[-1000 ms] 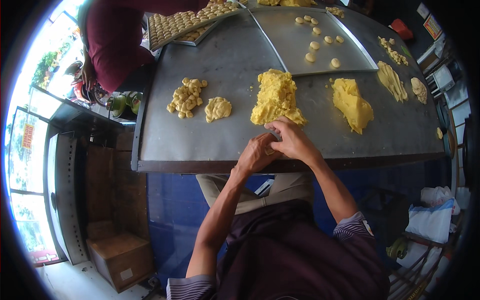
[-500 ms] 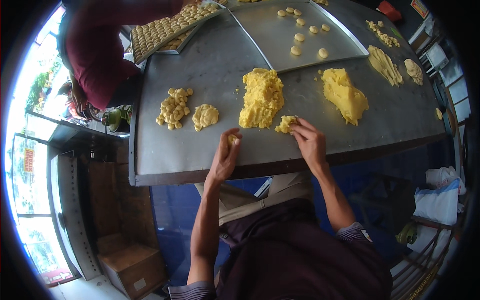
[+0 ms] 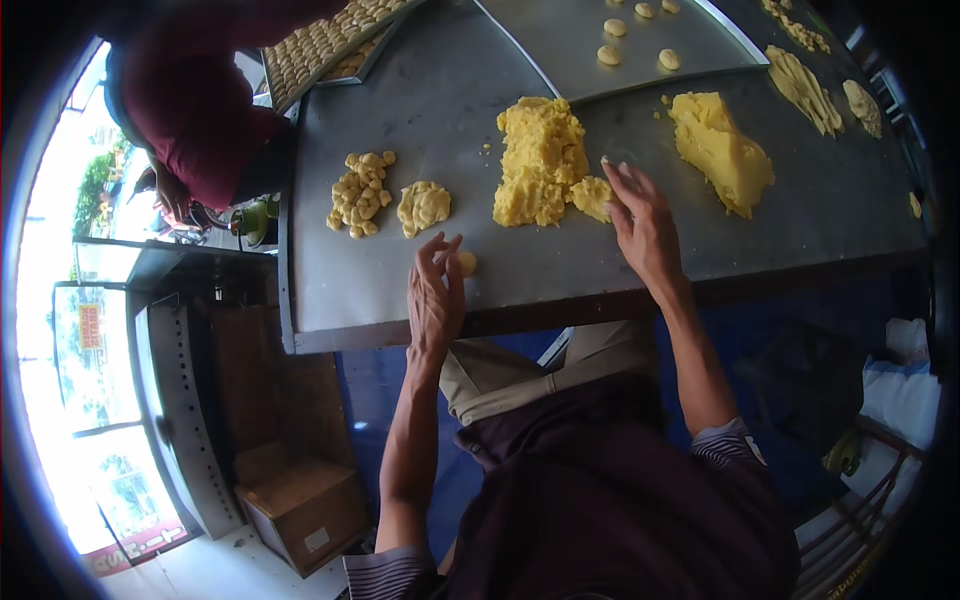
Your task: The person prepares pieces of dough by hand on a metal table, pulling small sections from a larger mass and rolling them into balls.
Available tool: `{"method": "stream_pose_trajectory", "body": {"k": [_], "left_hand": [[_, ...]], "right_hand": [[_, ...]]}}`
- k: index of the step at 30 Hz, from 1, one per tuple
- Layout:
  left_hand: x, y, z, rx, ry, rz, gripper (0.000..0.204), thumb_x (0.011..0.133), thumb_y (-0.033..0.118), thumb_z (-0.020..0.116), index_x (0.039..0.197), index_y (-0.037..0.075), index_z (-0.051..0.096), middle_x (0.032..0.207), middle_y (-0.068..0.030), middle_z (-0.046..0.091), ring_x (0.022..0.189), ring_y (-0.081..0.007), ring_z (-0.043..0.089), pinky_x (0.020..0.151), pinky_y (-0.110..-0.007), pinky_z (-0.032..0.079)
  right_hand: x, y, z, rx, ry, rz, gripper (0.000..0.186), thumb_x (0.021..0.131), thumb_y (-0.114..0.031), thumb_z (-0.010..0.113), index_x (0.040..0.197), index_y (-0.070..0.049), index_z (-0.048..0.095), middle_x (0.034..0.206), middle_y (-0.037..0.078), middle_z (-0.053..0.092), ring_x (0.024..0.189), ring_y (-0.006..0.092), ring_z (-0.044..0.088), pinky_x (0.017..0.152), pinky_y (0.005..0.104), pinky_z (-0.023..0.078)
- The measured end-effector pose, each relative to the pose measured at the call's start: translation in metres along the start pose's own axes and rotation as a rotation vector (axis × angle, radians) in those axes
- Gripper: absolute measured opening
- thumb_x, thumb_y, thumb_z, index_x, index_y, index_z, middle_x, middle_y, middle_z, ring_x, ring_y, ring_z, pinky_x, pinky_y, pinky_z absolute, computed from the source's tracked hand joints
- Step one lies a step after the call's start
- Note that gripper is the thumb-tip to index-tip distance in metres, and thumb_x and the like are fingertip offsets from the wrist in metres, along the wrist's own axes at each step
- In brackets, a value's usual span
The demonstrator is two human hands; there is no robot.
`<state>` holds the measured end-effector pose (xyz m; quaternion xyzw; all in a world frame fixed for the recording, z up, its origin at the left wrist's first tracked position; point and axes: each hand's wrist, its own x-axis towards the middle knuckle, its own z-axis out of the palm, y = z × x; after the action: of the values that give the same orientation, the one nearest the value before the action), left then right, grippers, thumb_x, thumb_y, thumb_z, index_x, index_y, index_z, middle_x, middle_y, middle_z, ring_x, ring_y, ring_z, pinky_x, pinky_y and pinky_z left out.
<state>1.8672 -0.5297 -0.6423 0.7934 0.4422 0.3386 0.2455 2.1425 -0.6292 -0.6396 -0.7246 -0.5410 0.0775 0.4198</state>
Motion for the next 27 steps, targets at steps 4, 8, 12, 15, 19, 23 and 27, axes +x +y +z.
{"method": "stream_pose_trajectory", "body": {"k": [4,8,12,15,19,23,27], "left_hand": [[0.041,0.006,-0.011,0.068,-0.064,-0.065,0.025,0.105,0.022,0.041,0.098,0.004,0.057,0.087,-0.0113,0.072,0.087,-0.0347,0.066,0.088,-0.046,0.045],[0.067,-0.019,0.022,0.485,0.101,0.111,0.025,0.102,0.026,0.044,0.102,0.006,0.059,0.093,-0.0103,0.062,0.094,-0.0315,0.054,0.088,-0.046,0.037],[0.068,-0.017,0.025,0.487,0.042,0.078,0.026,0.098,0.028,0.049,0.107,0.007,0.061,0.111,-0.0146,0.055,0.104,-0.0313,0.05,0.091,-0.048,0.034],[0.046,-0.018,-0.002,0.258,-0.224,-0.008,0.023,0.097,0.023,0.052,0.108,0.006,0.063,0.112,-0.016,0.055,0.109,-0.0337,0.049,0.09,-0.047,0.037],[0.016,0.019,-0.031,0.311,-0.503,0.084,0.032,0.094,0.007,0.053,0.125,0.006,0.06,0.116,-0.0174,0.059,0.105,-0.0334,0.059,0.086,-0.046,0.049],[0.054,0.059,-0.03,-0.337,-0.102,0.187,0.045,0.088,0.0,0.055,0.132,0.008,0.055,0.121,-0.02,0.061,0.097,-0.0347,0.065,0.085,-0.045,0.054],[0.098,-0.031,-0.036,0.267,-0.062,0.22,0.039,0.087,0.006,0.06,0.126,0.003,0.055,0.112,-0.0192,0.066,0.103,-0.0374,0.062,0.087,-0.046,0.051]], "right_hand": [[0.004,-0.008,-0.003,-0.096,-0.101,-0.061,0.054,0.089,0.003,0.059,0.142,-0.007,0.051,0.104,0.017,0.059,0.099,0.0362,0.059,0.086,0.043,0.05],[0.017,-0.002,0.0,-0.239,0.011,-0.106,0.053,0.087,0.005,0.059,0.139,-0.006,0.052,0.11,0.018,0.057,0.107,0.0359,0.056,0.091,0.0427,0.05],[0.007,0.011,0.003,-0.331,0.05,-0.134,0.049,0.087,0.004,0.061,0.135,-0.005,0.057,0.121,0.018,0.057,0.114,0.0362,0.055,0.097,0.0418,0.05],[-0.016,0.012,0.004,-0.261,0.031,-0.202,0.048,0.087,0.002,0.064,0.134,-0.005,0.058,0.127,0.018,0.058,0.114,0.0369,0.057,0.099,0.0412,0.05],[-0.02,0.028,0.005,-0.182,0.006,-0.152,0.05,0.086,-0.001,0.068,0.135,-0.006,0.059,0.125,0.019,0.061,0.11,0.0378,0.06,0.097,0.0415,0.05],[0.001,0.011,0.001,0.033,-0.03,-0.006,0.047,0.084,-0.002,0.069,0.13,-0.004,0.062,0.116,0.02,0.065,0.108,0.0376,0.06,0.093,0.042,0.049],[0.004,0.012,0.01,-0.061,-0.012,-0.077,0.042,0.081,-0.002,0.069,0.123,-0.001,0.064,0.105,0.018,0.066,0.1,0.0363,0.06,0.088,0.0428,0.049]]}}
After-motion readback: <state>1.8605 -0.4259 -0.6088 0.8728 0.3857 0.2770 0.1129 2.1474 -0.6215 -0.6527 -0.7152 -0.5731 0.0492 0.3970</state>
